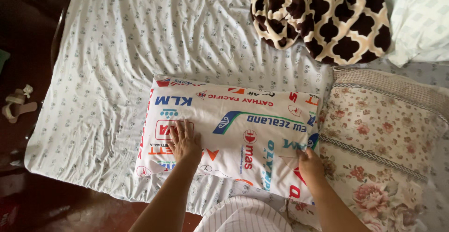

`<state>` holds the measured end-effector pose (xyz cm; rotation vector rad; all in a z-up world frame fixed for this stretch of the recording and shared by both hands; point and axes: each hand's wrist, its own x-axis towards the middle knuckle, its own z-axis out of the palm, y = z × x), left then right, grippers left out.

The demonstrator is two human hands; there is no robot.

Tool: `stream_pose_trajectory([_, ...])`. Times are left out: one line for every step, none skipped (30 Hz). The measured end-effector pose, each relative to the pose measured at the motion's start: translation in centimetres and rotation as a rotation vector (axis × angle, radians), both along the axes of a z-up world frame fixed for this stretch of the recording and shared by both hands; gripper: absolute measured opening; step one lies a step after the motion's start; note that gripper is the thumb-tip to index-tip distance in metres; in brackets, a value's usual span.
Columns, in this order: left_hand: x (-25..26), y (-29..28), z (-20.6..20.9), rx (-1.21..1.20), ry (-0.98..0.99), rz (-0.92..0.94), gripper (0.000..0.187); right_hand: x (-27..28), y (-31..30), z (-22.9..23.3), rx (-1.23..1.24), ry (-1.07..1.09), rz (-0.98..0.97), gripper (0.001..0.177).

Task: The person adjusts and smooths a pillowcase with airline logos, then smooths a floral pillowcase and the bedsheet. They walk around the bed to adjust the sheet at the foot and then return to the head of the bed to smooth a second pillow.

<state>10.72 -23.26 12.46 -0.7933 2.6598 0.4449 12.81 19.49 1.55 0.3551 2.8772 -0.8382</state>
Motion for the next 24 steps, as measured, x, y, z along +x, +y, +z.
stream_pose_trajectory([0.0,-0.1,-0.1,0.002,0.006,0.003,0.074,0.2,0.2,0.6,0.034,0.001,0.005,0.028])
stream_pose_trajectory([0.0,0.0,-0.1,0.004,0.012,0.006,0.075,0.8,0.9,1.5,0.067,0.002,0.01,0.026])
stream_pose_trajectory([-0.1,0.2,0.0,0.006,0.018,0.007,0.076,1.2,1.5,2.2,0.1,0.002,0.013,0.025])
stream_pose_trajectory([0.0,0.4,0.2,0.0,0.022,-0.015,0.078,1.7,2.3,2.9,0.034,0.156,0.066,0.025])
stream_pose_trajectory([0.2,0.7,0.5,-0.006,0.028,-0.036,0.079,2.3,3.2,3.6,-0.033,0.311,0.116,0.026])
stream_pose_trajectory([0.4,1.1,0.8,-0.011,0.033,-0.057,0.081,3.0,4.1,4.1,-0.022,0.239,0.081,0.024])
stream_pose_trajectory([0.8,1.7,1.2,-0.004,-0.03,-0.092,0.082,3.8,4.9,4.4,-0.009,0.165,0.045,0.022])
stream_pose_trajectory([1.3,2.4,1.5,0.003,-0.093,-0.127,0.083,4.4,5.5,4.4,0.061,0.159,0.031,0.021])
stream_pose_trajectory([1.6,2.9,1.8,0.01,-0.155,-0.164,0.083,5.1,6.0,4.5,0.129,0.154,0.015,0.019])
stream_pose_trajectory([2.6,3.5,2.2,0.014,-0.194,-0.255,0.082,5.6,6.1,4.4,0.198,0.148,-0.002,0.018])
stream_pose_trajectory([3.5,4.1,2.5,0.02,-0.231,-0.344,0.081,5.6,6.2,4.3,0.202,0.041,-0.095,0.017])
stream_pose_trajectory([3.8,4.3,2.7,0.025,-0.268,-0.434,0.08,5.5,5.9,4.3,0.206,-0.066,-0.188,0.016])
stream_pose_trajectory([3.9,4.3,2.6,0.023,-0.225,-0.406,0.078,4.9,5.4,4.4,0.212,-0.174,-0.281,0.015])
stream_pose_trajectory([3.6,4.2,2.5,0.02,-0.181,-0.377,0.077,3.9,4.8,4.7,0.239,-0.005,-0.269,0.02])
stream_pose_trajectory([3.1,3.8,2.3,0.015,-0.142,-0.352,0.075,2.9,3.6,5.1,0.264,0.16,-0.259,0.026])
stream_pose_trajectory([2.4,3.1,2.2,-0.006,-0.045,-0.32,0.073,1.5,2.0,5.6,0.289,0.324,-0.248,0.034])
stream_pose_trajectory([1.5,2.1,2.1,-0.026,0.05,-0.292,0.072,-0.2,0.1,6.2,0.122,0.44,-0.139,0.04])
stream_pose_trajectory([0.4,1.5,1.9,-0.044,0.145,-0.263,0.07,-2.0,-2.3,6.7,-0.048,0.554,-0.029,0.047])
stream_pose_trajectory([-1.0,1.2,1.8,-0.034,0.152,-0.233,0.07,-3.5,-5.4,7.2,-0.238,0.552,0.057,0.054])
stream_pose_trajectory([-2.5,1.0,1.7,-0.024,0.16,-0.203,0.071,-5.6,-8.5,7.6,-0.12,0.523,0.107,0.058])
stream_pose_trajectory([-4.0,0.9,1.6,-0.015,0.171,-0.17,0.071,-7.6,-11.9,7.9,0.011,0.47,0.178,0.065])
stream_pose_trajectory([-5.3,1.5,1.5,-0.048,0.128,-0.203,0.072,-8.9,-15.4,8.1,-0.168,0.374,0.173,0.06])
stream_pose_trajectory([-6.4,2.5,1.1,-0.082,0.084,-0.236,0.072,-9.8,-18.4,8.1,-0.084,0.351,0.303,0.065])
stream_pose_trajectory([-6.9,3.7,0.7,-0.116,0.04,-0.269,0.072,-10.2,-21.3,7.9,-0.018,0.379,0.365,0.067])
